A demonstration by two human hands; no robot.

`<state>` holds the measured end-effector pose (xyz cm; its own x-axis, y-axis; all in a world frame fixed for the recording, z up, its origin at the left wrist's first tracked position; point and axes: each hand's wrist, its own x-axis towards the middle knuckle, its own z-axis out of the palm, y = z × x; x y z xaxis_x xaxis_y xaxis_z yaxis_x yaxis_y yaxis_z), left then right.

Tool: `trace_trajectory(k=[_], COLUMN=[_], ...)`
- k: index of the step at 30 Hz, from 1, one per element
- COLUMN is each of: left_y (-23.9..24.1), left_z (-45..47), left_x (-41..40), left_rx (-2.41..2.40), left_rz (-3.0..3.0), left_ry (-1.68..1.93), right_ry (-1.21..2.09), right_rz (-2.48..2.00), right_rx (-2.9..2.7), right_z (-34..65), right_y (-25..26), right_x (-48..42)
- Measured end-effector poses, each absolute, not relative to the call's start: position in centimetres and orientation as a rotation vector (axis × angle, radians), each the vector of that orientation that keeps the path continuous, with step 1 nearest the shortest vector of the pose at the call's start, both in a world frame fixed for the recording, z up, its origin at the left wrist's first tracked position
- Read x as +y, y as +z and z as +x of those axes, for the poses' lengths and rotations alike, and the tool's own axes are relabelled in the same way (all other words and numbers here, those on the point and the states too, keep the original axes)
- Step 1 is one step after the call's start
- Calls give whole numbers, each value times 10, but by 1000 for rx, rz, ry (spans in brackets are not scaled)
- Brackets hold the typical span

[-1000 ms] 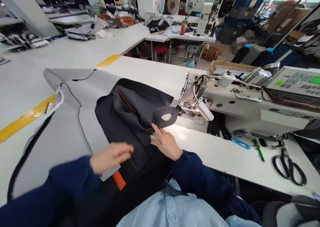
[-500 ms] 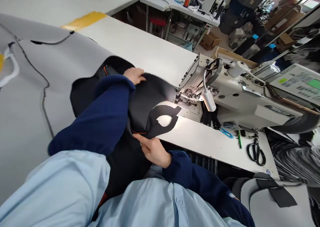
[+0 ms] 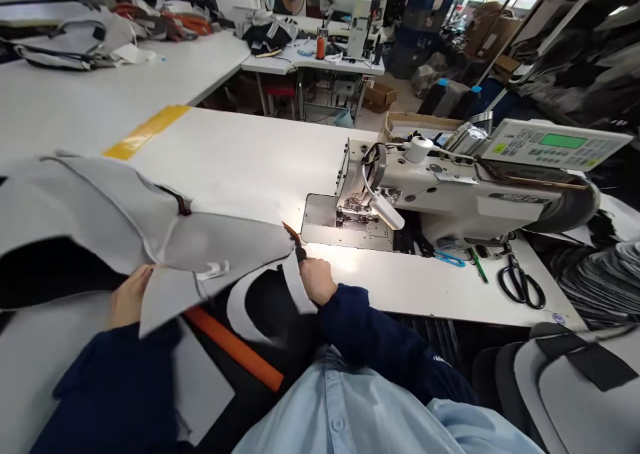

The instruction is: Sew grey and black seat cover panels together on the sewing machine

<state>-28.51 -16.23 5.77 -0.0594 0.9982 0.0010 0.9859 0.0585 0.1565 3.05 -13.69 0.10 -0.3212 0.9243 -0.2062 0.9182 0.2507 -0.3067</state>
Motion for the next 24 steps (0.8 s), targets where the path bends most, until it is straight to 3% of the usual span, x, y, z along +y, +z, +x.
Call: trace_trajectory(k=[5, 9, 12, 18, 24], left_y=[100, 136, 112, 33, 30], left_z=[-281, -190, -123, -111, -129], left_x=[-155, -125, -102, -88, -83], left_rx=[2167, 1537, 1364, 1138, 1116], left_rz=[1898, 2136, 2246, 2490, 2560], left_ry=[-530, -137, 120, -336, -374], right_ry=[608, 609, 594, 821, 879], right_rz=[-1795, -1763, -1696, -1430, -1431], right_rx=[-2530, -2543, -2541, -2558, -2394], right_z=[31, 30, 37, 79, 87], right_y=[2, 5, 7, 5, 23], right_x=[-144, -146, -153, -190, -203])
